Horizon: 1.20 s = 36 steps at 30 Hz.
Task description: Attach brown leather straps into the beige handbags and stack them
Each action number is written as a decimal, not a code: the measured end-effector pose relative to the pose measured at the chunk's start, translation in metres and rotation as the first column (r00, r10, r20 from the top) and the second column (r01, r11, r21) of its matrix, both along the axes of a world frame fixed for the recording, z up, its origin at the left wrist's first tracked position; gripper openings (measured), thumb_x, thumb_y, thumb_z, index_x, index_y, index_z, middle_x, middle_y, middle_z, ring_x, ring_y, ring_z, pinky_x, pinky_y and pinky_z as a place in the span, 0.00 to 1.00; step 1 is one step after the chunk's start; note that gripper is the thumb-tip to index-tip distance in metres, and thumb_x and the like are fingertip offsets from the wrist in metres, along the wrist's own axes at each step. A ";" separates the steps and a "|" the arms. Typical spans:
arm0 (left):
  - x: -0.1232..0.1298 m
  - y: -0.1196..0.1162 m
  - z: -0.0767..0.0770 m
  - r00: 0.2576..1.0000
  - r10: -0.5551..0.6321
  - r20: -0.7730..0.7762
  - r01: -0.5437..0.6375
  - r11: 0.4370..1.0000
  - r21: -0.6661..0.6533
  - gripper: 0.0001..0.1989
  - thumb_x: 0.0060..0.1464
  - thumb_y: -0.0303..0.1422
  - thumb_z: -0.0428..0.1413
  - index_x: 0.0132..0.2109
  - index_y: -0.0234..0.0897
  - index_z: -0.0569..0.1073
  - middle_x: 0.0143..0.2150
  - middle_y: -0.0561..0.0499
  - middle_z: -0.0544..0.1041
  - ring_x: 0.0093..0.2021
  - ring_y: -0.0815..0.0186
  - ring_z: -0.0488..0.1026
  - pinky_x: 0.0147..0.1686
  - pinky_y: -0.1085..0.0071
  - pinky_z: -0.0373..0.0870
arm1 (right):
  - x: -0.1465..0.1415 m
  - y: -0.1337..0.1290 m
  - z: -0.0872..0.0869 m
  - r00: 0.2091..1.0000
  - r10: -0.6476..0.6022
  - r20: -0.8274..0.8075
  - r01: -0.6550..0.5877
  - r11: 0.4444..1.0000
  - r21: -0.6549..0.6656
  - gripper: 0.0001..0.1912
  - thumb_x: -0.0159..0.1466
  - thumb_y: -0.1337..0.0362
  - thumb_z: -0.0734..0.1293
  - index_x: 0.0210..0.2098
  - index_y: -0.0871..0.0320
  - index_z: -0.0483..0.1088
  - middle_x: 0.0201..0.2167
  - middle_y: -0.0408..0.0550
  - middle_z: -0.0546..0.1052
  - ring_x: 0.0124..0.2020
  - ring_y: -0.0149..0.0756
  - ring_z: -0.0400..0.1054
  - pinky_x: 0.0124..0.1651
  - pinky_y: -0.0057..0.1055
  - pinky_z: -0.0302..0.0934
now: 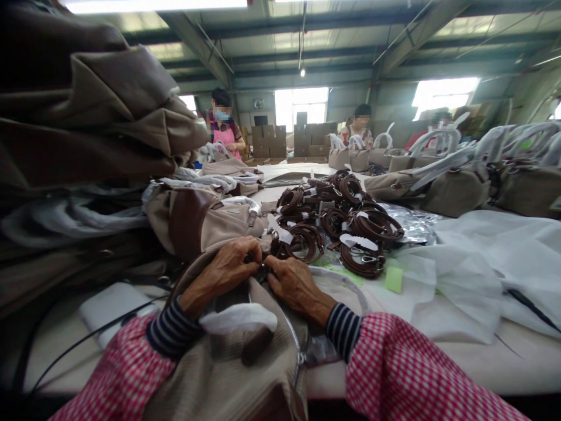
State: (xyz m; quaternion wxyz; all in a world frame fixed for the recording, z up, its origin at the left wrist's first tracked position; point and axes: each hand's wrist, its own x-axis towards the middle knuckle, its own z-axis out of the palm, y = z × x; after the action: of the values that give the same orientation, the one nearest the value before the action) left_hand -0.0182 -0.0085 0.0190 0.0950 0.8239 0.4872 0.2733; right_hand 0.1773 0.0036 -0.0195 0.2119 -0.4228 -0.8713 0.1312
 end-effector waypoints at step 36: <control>0.013 0.001 0.021 0.884 -0.019 -0.467 -0.029 0.995 -0.097 0.16 0.59 0.29 0.54 0.52 0.41 0.79 0.51 0.44 0.73 0.51 0.53 0.72 0.49 0.61 0.69 | 0.011 0.007 0.001 0.902 -0.075 -0.426 -0.067 0.949 -0.309 0.06 0.60 0.73 0.63 0.31 0.58 0.69 0.21 0.38 0.69 0.23 0.30 0.63 0.28 0.27 0.54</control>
State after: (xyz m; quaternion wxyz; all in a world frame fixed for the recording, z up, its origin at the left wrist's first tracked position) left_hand -0.0051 -0.0075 0.0404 0.0159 0.8583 0.5111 0.0421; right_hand 0.1880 0.0105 -0.0190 0.3297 -0.4135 -0.7689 0.3593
